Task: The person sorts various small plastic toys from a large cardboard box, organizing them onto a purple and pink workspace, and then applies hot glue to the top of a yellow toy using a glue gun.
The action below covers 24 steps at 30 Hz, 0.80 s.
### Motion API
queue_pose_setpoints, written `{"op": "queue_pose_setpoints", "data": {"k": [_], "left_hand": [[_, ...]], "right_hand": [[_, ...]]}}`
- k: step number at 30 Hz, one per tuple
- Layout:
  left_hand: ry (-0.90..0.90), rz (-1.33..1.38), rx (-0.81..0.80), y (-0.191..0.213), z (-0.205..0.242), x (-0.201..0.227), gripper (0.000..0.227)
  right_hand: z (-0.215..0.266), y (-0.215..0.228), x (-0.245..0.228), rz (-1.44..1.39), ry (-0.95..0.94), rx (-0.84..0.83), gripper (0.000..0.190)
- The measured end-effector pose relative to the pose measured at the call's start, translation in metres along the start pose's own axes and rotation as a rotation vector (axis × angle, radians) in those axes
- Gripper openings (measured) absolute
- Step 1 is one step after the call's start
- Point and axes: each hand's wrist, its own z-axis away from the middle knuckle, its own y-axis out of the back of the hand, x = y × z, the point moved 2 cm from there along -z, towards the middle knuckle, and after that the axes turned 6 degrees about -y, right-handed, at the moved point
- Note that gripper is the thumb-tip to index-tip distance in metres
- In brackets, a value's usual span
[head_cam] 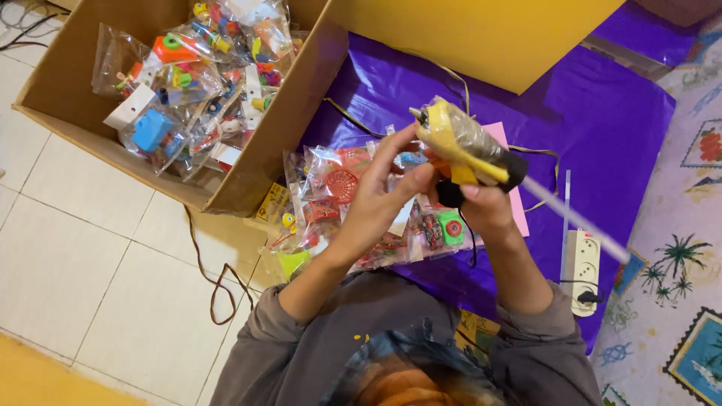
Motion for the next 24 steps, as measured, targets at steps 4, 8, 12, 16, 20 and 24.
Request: {"op": "queue_pose_setpoints", "data": {"k": [4,8,12,16,20,24], "left_hand": [[0.040,0.156,0.001,-0.016,-0.014,-0.004,0.070],[0.092,0.326,0.122,-0.026,-0.031,-0.026,0.047],[0.031,0.407,0.149,-0.038,-0.047,-0.022,0.044],[-0.083,0.410,-0.038,-0.034,-0.054,0.030,0.028],[-0.117,0.455,0.006,-0.040,-0.068,0.024,0.028],[-0.066,0.742,-0.098,-0.057,-0.078,0.022,0.028]], "right_hand": [[-0.011,0.003,-0.002,-0.307,0.003,-0.065,0.064],[-0.020,0.018,0.011,-0.291,-0.005,-0.138,0.076],[-0.012,0.022,0.006,0.075,0.133,0.187,0.058],[-0.009,-0.008,-0.046,0.044,0.152,0.160,0.049],[-0.015,-0.018,-0.082,0.371,0.318,0.337,0.058],[-0.019,-0.008,-0.080,0.242,0.338,0.330,0.052]]}}
